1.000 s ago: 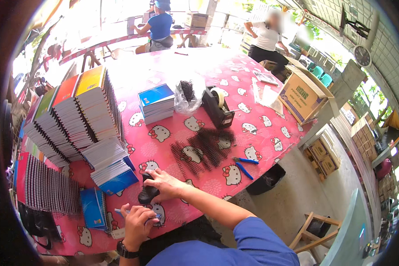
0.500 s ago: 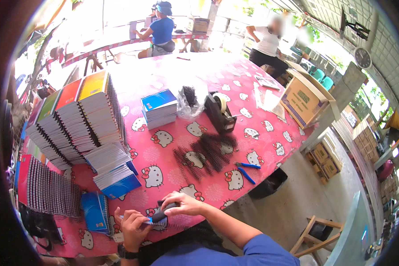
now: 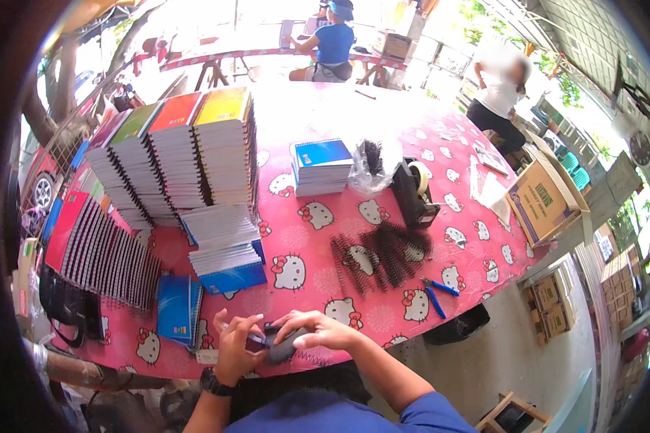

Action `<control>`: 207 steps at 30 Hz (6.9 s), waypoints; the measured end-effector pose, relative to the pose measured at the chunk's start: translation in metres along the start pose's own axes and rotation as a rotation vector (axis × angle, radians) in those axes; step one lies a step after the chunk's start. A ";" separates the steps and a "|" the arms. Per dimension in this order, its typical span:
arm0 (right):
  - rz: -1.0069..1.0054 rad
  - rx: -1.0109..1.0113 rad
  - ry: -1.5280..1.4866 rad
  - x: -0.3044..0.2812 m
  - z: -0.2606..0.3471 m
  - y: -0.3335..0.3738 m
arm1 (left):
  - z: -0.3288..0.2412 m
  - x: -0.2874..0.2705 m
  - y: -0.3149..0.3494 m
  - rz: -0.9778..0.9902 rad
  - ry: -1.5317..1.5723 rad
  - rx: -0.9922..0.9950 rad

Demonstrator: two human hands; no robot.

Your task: The person takes a plastic spiral binding and a small blue notebook cover, aligns the binding with the holes in the cover, and threads the spiral through by hand.

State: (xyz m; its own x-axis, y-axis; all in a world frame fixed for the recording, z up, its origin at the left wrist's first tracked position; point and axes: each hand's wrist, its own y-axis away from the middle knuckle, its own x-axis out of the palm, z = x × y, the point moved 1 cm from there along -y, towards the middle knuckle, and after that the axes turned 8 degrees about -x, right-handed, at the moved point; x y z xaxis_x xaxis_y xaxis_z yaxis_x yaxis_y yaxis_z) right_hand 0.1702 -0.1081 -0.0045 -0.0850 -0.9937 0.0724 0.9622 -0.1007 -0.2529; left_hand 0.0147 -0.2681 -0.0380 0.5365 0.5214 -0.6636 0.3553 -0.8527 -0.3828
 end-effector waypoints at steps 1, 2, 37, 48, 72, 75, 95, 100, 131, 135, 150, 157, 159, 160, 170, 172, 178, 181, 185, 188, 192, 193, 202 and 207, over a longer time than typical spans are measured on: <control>-0.017 0.044 0.224 0.001 -0.001 -0.005 | 0.003 -0.001 0.001 -0.015 -0.013 0.018; -0.038 0.099 0.448 0.001 -0.004 -0.006 | 0.002 -0.004 0.002 -0.022 -0.014 0.033; -0.176 -0.012 0.990 0.019 0.016 -0.036 | 0.013 0.007 0.004 0.010 0.665 -0.358; -0.280 -0.205 0.916 0.052 0.022 -0.039 | -0.004 -0.004 -0.005 -0.088 0.972 -0.404; -0.165 -0.202 0.810 0.055 0.028 -0.051 | -0.014 -0.029 0.004 -0.028 0.833 -0.391; -0.150 -0.264 0.791 0.061 0.023 -0.055 | -0.005 -0.027 0.007 -0.035 0.983 -0.408; -0.361 0.196 1.031 0.011 -0.048 -0.012 | 0.095 -0.091 -0.025 0.101 -0.528 -0.460; -0.797 0.127 0.478 -0.029 -0.052 -0.004 | 0.095 -0.074 -0.031 0.088 -0.559 -0.490; -0.359 -0.390 0.753 -0.010 -0.013 -0.084 | 0.032 -0.062 -0.038 0.000 0.185 -0.490; -0.430 -0.232 0.537 0.003 -0.022 -0.062 | 0.049 -0.035 -0.016 0.060 0.717 -0.634; -0.855 -0.291 0.287 0.038 -0.067 -0.061 | -0.025 -0.010 -0.027 -0.132 -0.354 -0.011; -0.955 -0.144 0.930 -0.046 -0.032 -0.016 | 0.004 0.000 -0.035 -0.125 -0.106 0.130; -0.962 -0.034 1.271 -0.091 -0.030 0.001 | 0.001 0.003 -0.035 -0.141 -0.105 0.130; -0.968 0.128 1.394 -0.101 -0.033 0.002 | -0.001 0.003 -0.037 -0.155 -0.112 0.138; -0.967 0.192 1.351 -0.121 -0.029 0.012 | -0.009 0.006 -0.038 -0.109 -0.042 0.132; -0.924 0.182 1.195 -0.107 -0.010 0.009 | -0.006 0.009 -0.037 -0.122 -0.055 0.136; -0.321 0.054 0.796 -0.028 0.005 0.001 | -0.009 0.007 -0.037 -0.144 -0.069 0.056; -0.439 0.089 0.635 -0.022 -0.005 0.005 | -0.008 0.008 -0.038 -0.102 -0.071 0.081; -0.797 0.002 0.851 -0.007 -0.036 -0.011 | -0.006 0.013 -0.037 -0.161 -0.099 0.123; -0.761 -0.062 0.867 0.025 -0.053 -0.032 | -0.002 0.013 -0.034 -0.180 -0.129 0.135; -0.788 -0.019 0.863 0.026 -0.048 -0.031 | -0.003 0.011 -0.032 -0.157 -0.095 0.141; -0.734 -0.060 0.888 0.023 -0.047 -0.027 | -0.003 0.012 -0.031 -0.160 -0.093 0.137; -0.626 -0.024 0.687 -0.002 -0.023 -0.007 | -0.006 0.013 -0.033 -0.170 -0.076 0.113; -0.748 -0.065 0.860 0.028 -0.060 -0.035 | -0.007 0.018 -0.033 -0.191 -0.104 0.147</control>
State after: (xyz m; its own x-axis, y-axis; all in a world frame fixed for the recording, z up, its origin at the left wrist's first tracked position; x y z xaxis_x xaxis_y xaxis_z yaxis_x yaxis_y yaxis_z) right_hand 0.1188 -0.1357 -0.0511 -0.8046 -0.3850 -0.4522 0.5826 -0.6591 -0.4756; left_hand 0.0182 -0.2303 -0.0333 0.3862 0.6737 -0.6301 0.3229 -0.7386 -0.5918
